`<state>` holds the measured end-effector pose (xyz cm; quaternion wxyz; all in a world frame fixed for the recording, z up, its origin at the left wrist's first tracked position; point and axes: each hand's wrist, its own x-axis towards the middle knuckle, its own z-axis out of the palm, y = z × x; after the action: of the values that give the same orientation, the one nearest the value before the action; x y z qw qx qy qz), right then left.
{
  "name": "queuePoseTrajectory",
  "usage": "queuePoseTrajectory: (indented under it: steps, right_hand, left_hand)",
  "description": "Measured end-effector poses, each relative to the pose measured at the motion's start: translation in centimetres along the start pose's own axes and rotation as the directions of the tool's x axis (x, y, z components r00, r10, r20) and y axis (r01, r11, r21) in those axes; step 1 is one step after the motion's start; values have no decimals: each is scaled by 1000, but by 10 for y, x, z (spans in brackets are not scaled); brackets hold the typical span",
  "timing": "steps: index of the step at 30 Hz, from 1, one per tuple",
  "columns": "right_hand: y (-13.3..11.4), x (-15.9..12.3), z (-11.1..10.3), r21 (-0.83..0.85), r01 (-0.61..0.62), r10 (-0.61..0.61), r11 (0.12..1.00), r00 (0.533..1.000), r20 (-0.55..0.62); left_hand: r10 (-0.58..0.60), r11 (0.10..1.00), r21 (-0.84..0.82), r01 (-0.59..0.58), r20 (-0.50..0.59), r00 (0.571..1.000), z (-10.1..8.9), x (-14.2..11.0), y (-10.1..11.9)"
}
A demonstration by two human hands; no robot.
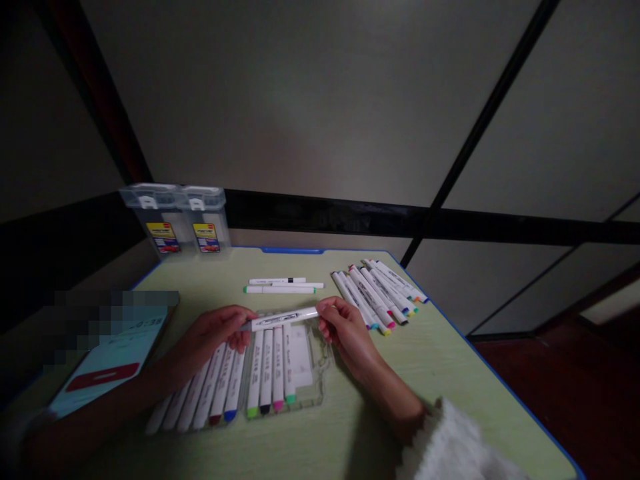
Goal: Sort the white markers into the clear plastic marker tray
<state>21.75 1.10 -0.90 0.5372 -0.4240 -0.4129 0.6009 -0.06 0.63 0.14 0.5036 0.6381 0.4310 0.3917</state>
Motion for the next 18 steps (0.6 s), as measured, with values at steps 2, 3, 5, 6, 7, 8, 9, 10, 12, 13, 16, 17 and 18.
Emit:
queuePoseTrajectory:
  steps: [2, 3, 5, 6, 7, 8, 9, 10, 12, 13, 16, 17, 18]
  right_hand:
    - [0, 0, 0, -1, -1, 1, 1000, 1000, 1]
    - [0, 0, 0, -1, 1, -1, 1000, 1000, 1]
    - [-1, 0, 1, -3, 4, -4, 1000, 1000, -1]
    - [-1, 0, 1, -3, 4, -4, 1000, 1000, -3]
    - [-1, 1, 1, -3, 5, -5, 1000, 1000, -4]
    - [-1, 1, 1, -2, 7, -7, 1000, 1000, -5]
    - [-1, 1, 1, -1, 9, -9, 1000, 1000, -5]
    - [-1, 1, 0, 0, 11, -11, 1000, 1000, -3]
    - [0, 1, 0, 4, 12, -12, 1000, 1000, 0]
    - [1, 1, 0, 6, 12, -12, 1000, 1000, 1]
    - [2, 1, -1, 7, 11, -11, 1000, 1000, 4]
    - [2, 1, -1, 7, 12, -12, 1000, 1000, 4]
    - [2, 1, -2, 6, 11, -11, 1000, 1000, 5]
  left_hand:
    - [-17, 1000, -18, 17, 7, 1000, 1, 0, 2]
    - [-19, 1000, -16, 19, 19, 1000, 1, -1, 3]
    - [-17, 1000, -1, 17, 40, 999, 2, -1, 4]
    - [-15, 1000, 9, 15, 46, 999, 2, -1, 4]
    - [-13, 1000, 20, 12, 51, 999, 2, -1, 4]
    - [-12, 1000, 28, 11, 55, 998, 2, -1, 4]
    - [-14, 999, 34, 12, 59, 998, 2, -1, 4]
    - [-20, 999, 37, 18, 61, 998, 2, -1, 3]
    - [-36, 999, 35, 34, 60, 998, 2, 0, 3]
    - [-42, 999, 33, 40, 59, 997, 2, 0, 2]
    - [-34, 999, 34, 33, 53, 998, 2, 1, 1]
    - [-28, 999, 36, 26, 50, 998, 2, 1, 1]
    - [-23, 999, 39, 21, 47, 999, 2, 1, 1]
